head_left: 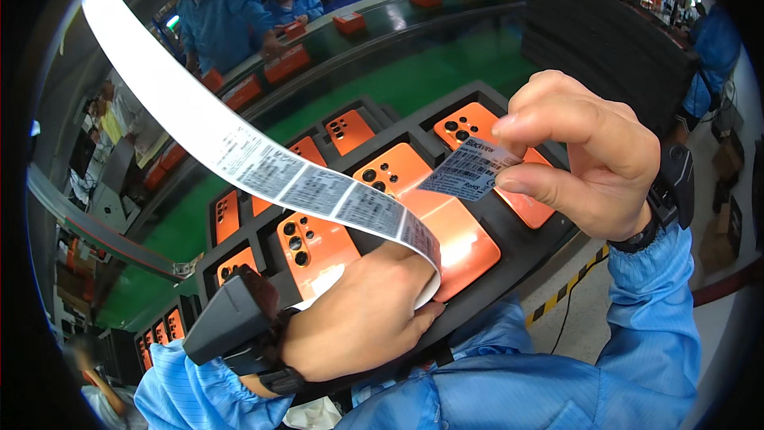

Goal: Applying stickers and labels to the back of smartphones on an electronics assembly line.

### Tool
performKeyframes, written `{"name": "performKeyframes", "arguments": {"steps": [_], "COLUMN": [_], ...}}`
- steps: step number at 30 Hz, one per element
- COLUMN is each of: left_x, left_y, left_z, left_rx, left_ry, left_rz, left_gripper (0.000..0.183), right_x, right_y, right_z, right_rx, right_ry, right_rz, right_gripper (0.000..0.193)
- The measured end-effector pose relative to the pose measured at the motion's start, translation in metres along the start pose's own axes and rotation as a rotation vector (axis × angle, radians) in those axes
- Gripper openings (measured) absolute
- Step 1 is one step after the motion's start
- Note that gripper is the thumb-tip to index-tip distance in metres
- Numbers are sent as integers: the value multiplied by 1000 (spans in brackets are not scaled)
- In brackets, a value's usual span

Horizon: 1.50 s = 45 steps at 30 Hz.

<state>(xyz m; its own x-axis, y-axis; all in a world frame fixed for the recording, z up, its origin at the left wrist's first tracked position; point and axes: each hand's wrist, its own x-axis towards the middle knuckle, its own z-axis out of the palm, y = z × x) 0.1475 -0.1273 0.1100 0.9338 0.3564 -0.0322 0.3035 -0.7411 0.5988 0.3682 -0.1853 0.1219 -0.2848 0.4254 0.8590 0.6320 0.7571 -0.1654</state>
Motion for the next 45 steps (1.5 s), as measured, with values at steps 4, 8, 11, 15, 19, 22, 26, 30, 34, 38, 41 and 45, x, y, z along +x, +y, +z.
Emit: {"name": "performKeyframes", "arguments": {"steps": [4,8,11,15,19,22,26,30,34,38,41,45], "left_x": [13,25,14,14,-7,4,40,52,49,48,48,45], "left_y": [-12,-17,-24,-24,-29,-46,-75,-108,-107,-106,-110,-111], "left_z": [4,1,11,16,22,19,-8,-32,-43,-43,-44,-43], "left_rx": [55,195,179,491,462,257,497,-263,-838,-1008,-1000,-970], "left_ry": [-111,-178,-85,-94,-65,211,399,596,583,554,494,491], "left_rz": [86,276,221,303,201,109,73,-191,-281,-219,-184,-187], "left_gripper": [12,18,19,17,20,26,17,7,10,12,13,14], "right_x": [-2,-4,-2,-4,2,-2,-5,-8,-13,-19,-18,-21], "right_y": [13,25,33,43,31,27,30,36,44,49,49,49], "right_z": [-4,-5,3,10,15,14,17,48,66,69,72,78], "right_rx": [63,151,181,205,298,398,531,570,574,553,518,526], "right_ry": [-27,-27,-91,-121,-151,-214,-429,-649,-658,-628,-661,-667], "right_rz": [-26,55,60,64,55,197,410,508,512,484,481,494], "right_gripper": [24,14,12,12,14,13,10,13,14,15,15,16]}}
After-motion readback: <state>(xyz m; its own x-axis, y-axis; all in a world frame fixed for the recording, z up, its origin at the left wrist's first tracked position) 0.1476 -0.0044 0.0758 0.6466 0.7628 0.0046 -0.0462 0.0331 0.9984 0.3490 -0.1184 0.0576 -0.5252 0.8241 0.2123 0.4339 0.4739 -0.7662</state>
